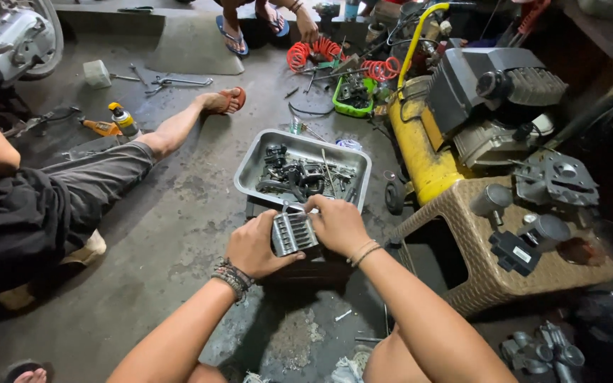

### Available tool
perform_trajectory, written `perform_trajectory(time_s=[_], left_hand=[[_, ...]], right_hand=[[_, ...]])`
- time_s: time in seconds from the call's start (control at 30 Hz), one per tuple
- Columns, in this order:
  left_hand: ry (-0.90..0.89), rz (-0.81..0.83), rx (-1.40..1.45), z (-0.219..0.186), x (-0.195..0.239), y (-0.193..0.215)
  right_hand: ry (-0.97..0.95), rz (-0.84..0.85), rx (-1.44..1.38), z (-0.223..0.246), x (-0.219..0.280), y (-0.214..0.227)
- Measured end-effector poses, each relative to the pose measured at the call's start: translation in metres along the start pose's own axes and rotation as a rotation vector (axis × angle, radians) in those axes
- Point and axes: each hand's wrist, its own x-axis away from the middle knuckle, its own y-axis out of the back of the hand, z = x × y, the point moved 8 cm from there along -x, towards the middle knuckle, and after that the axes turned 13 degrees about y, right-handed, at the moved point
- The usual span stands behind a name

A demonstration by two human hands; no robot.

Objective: The person sits on the floor and assembles a metallic engine cylinder head, inserting and adjusting small metal components by hand. A second person sits nearby, and various tools and parts are scattered on the floor.

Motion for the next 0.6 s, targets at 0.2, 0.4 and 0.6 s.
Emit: perform_trajectory(time_s=[0.2, 0.4, 0.6], left_hand=[[-0.011, 0.001, -0.049, -0.011, -0.003, -0.001], [-0.009, 0.009, -0.005, 0.002, 0.002, 0.000], [0.001, -0.012, -0.057, -0.007, -0.002, -0.005]], right_hand=[[-0.009, 0.038, 0.019, 0.023, 0.000, 0.018], [-0.038, 0.093, 0.087, -0.006, -0.001, -0.004], [0.002, 0.028, 0.007, 0.038, -0.002, 0.017]])
